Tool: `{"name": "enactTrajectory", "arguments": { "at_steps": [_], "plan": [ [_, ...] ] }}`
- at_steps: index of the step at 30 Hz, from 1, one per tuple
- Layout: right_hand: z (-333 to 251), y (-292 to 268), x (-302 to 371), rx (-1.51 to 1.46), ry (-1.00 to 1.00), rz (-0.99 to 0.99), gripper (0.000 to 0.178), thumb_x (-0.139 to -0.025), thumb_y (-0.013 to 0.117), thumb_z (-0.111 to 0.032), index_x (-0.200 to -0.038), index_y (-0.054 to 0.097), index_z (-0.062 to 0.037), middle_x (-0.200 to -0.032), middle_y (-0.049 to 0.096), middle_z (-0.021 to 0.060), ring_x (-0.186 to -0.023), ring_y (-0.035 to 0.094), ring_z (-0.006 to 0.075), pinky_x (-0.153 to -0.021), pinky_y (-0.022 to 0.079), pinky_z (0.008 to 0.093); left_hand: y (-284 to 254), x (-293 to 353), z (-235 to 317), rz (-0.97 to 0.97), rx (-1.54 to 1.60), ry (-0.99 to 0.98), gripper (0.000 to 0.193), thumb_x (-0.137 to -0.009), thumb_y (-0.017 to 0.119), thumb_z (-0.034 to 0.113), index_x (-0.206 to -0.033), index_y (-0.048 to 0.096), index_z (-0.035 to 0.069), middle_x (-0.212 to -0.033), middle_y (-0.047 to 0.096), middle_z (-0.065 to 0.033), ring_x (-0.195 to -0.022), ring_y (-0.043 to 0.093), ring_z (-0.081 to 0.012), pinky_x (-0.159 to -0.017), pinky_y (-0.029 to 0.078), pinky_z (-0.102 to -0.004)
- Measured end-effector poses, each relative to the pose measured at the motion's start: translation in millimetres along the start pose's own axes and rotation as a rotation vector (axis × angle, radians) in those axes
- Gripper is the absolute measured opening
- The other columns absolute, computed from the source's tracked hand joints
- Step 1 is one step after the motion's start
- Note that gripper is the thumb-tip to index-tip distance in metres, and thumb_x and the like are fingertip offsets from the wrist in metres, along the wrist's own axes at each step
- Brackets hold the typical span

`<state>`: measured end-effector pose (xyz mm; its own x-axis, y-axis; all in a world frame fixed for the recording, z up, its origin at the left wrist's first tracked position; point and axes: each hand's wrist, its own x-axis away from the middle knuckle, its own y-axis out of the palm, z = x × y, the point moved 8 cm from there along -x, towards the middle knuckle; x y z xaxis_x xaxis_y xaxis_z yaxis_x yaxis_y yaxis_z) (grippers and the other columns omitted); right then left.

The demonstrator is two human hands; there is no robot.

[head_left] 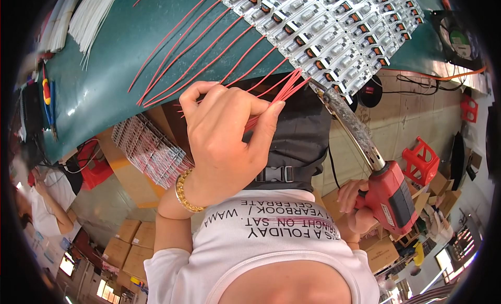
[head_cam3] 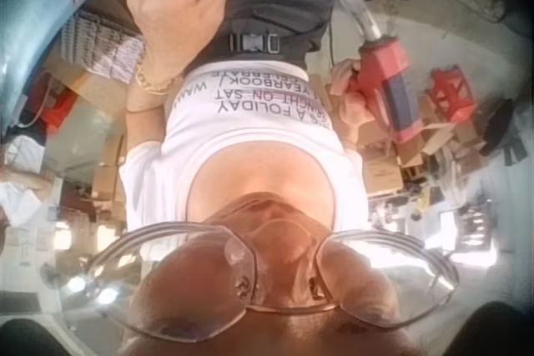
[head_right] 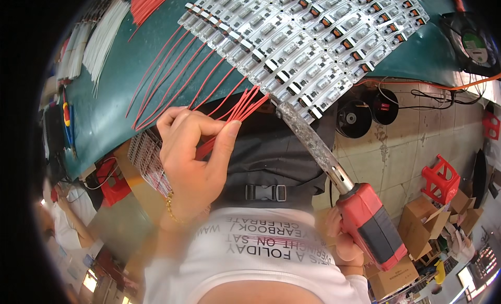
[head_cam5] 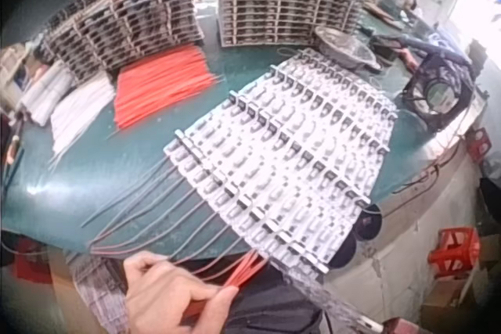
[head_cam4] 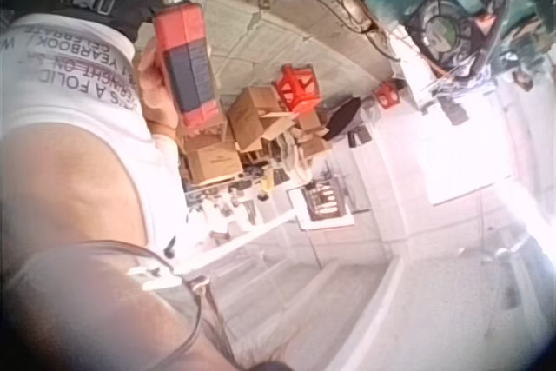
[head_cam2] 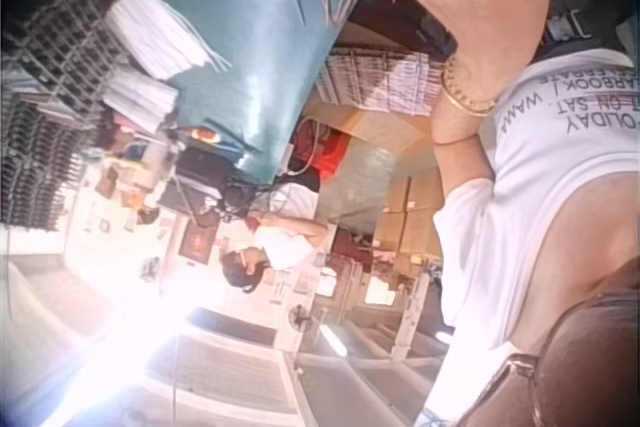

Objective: The person uses a soldering iron to attach red and white wires to a grid of electronic components on a circuit board. They repeatedly pick up individual wires, place them into slots on the board, and apply heat to secure them. The person works methodically across the board, handling wires one at a time.

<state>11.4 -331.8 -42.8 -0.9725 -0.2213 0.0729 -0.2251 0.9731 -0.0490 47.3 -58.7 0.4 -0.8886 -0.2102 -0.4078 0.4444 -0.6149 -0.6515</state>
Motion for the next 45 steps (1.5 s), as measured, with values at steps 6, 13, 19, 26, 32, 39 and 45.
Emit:
{"name": "enactTrajectory", "arguments": {
  "at_steps": [6,13,19,26,32,39,45],
  "plan": [
    [13.9,-14.8,8.0,-0.228,-0.004,-0.054,0.069,-0.080,0.059,-0.055,-0.118,0.044,0.0008,-0.051,0.044,-0.0017,-0.042,0.043,0.0120,-0.045,0.038,0.0272,-0.7,-0.9,2.8,0.002,-0.008,0.000,0.019,-0.070,0.072,0.005,-0.066,0.054,0.008,-0.054,0.047,0.0019,-0.051,0.044,-0.0165,-0.074,0.034,-0.0346],
    [0.1,0.2,-0.4,-0.037,-0.013,-0.012,0.070,-0.079,0.059,-0.056,-0.115,0.046,0.0021,-0.051,0.044,-0.0017,-0.042,0.044,0.0120,-0.045,0.038,0.0274,0.9,-0.5,1.5,0.001,-0.014,-0.007,0.019,-0.070,0.072,0.005,-0.066,0.054,0.008,-0.055,0.047,0.0018,-0.051,0.044,-0.0166,-0.074,0.034,-0.0345],
    [-3.0,-11.0,8.5,0.220,-0.033,-0.026,0.072,-0.078,0.058,-0.059,-0.113,0.046,0.0020,-0.050,0.043,-0.0020,-0.042,0.044,0.0120,-0.045,0.039,0.0276,-0.1,-1.9,1.2,0.012,-0.017,-0.008,0.019,-0.069,0.073,0.005,-0.066,0.055,0.008,-0.054,0.046,0.0015,-0.051,0.044,-0.0167,-0.074,0.034,-0.0343],
    [-13.5,13.3,-7.4,-0.052,-0.011,-0.026,0.073,-0.080,0.057,-0.057,-0.120,0.042,0.0019,-0.050,0.043,-0.0021,-0.040,0.043,0.0117,-0.044,0.038,0.0264,-0.5,1.3,0.5,0.022,-0.029,0.000,0.019,-0.070,0.073,0.005,-0.066,0.055,0.008,-0.054,0.046,0.0015,-0.051,0.044,-0.0168,-0.073,0.034,-0.0339],
    [-27.2,14.9,-24.9,-0.065,-0.151,0.054,0.070,-0.083,0.057,-0.053,-0.122,0.040,0.0031,-0.049,0.042,-0.0015,-0.039,0.041,0.0112,-0.042,0.037,0.0262,0.2,-1.5,0.5,-0.007,-0.025,-0.035,0.016,-0.071,0.072,0.005,-0.067,0.056,0.007,-0.058,0.050,0.0000,-0.054,0.046,-0.0178,-0.075,0.035,-0.0343],
    [-82.2,-18.1,-94.3,-0.022,-0.541,0.190,0.067,-0.086,0.056,-0.046,-0.125,0.035,0.0051,-0.051,0.042,-0.0002,-0.039,0.038,0.0108,-0.040,0.035,0.0257,-19.0,-0.8,-2.5,-0.013,0.065,-0.133,0.013,-0.071,0.070,0.002,-0.069,0.058,0.004,-0.061,0.056,-0.0037,-0.054,0.051,-0.0204,-0.067,0.039,-0.0322],
    [-99.2,-42.7,-227.3,0.245,-0.353,0.453,0.033,-0.091,0.055,-0.021,-0.110,0.051,0.0057,-0.052,0.042,0.0002,-0.040,0.040,0.0091,-0.038,0.030,0.0229,-85.5,19.7,-31.4,0.048,-0.061,-0.458,0.007,-0.074,0.066,-0.003,-0.075,0.059,-0.002,-0.062,0.055,-0.0057,-0.053,0.049,-0.0114,-0.049,0.038,-0.0237]
  ]
}}
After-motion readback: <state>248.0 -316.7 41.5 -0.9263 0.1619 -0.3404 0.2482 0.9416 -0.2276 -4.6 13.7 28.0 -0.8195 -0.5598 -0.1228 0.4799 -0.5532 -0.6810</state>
